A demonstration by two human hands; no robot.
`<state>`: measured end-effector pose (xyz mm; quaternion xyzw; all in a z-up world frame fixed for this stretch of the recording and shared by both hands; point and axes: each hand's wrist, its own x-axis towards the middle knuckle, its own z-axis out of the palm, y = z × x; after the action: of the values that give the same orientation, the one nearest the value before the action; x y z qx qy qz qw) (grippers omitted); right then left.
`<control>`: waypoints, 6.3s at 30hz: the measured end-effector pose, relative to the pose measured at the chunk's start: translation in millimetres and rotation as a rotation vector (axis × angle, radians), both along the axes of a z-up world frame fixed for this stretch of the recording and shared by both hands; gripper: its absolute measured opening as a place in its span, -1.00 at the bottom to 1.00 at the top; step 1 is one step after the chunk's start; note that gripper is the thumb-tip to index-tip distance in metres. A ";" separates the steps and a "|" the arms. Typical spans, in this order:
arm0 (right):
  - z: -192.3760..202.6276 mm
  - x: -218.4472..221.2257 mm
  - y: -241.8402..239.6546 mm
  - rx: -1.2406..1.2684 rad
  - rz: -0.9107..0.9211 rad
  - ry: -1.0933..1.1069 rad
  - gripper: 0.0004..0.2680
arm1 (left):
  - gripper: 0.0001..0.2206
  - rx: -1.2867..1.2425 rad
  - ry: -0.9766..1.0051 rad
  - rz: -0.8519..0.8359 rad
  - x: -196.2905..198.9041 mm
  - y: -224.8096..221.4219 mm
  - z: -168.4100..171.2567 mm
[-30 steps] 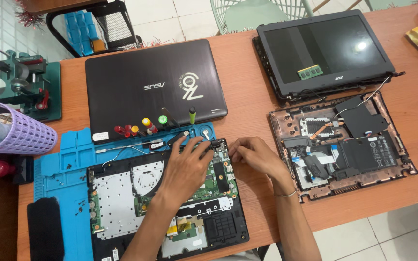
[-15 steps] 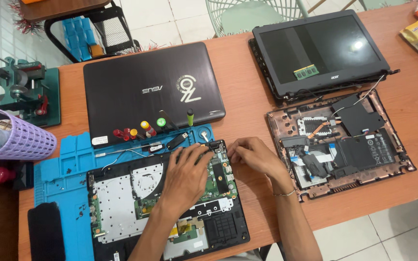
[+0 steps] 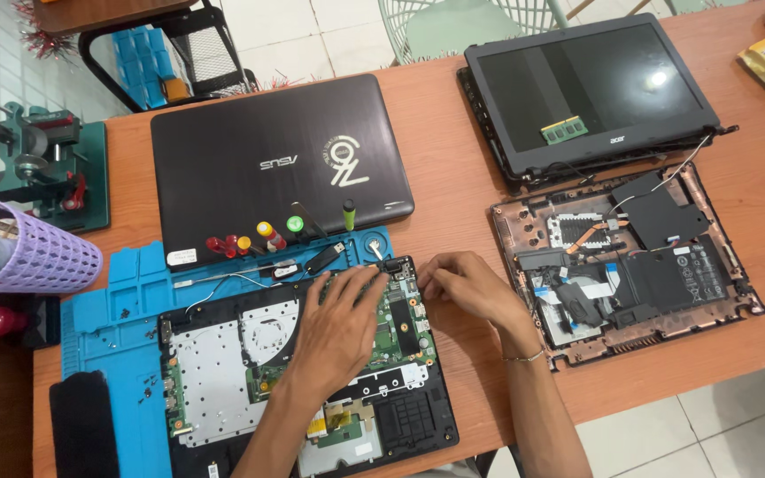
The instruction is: The person assembles internal components of a laptop, including connecting ribbon cables to the motherboard and positioning a speaker into the chassis.
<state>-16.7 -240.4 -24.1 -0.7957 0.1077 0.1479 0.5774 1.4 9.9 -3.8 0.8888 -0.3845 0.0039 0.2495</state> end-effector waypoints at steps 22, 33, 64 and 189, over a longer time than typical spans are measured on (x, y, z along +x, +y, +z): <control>-6.8 1.4 -2.8 0.043 -0.022 0.038 -0.78 | -0.55 -0.028 -0.013 0.014 -4.5 -3.0 0.9; 1.5 0.8 -0.3 0.012 -0.033 0.036 -0.77 | -0.62 0.006 0.003 0.060 3.8 -3.3 7.1; 49.5 -3.9 28.1 -0.224 -0.055 -0.236 -0.84 | -0.65 0.063 -0.060 0.001 17.1 1.8 17.1; 30.8 90.6 260.6 -0.630 0.606 -0.690 -0.91 | -0.88 -0.354 -0.154 0.619 26.5 194.5 -21.1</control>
<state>74.0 20.2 6.7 -0.9274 -0.2824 -0.0009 0.2451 28.0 204.4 -24.9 0.9032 -0.1085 0.2126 0.3567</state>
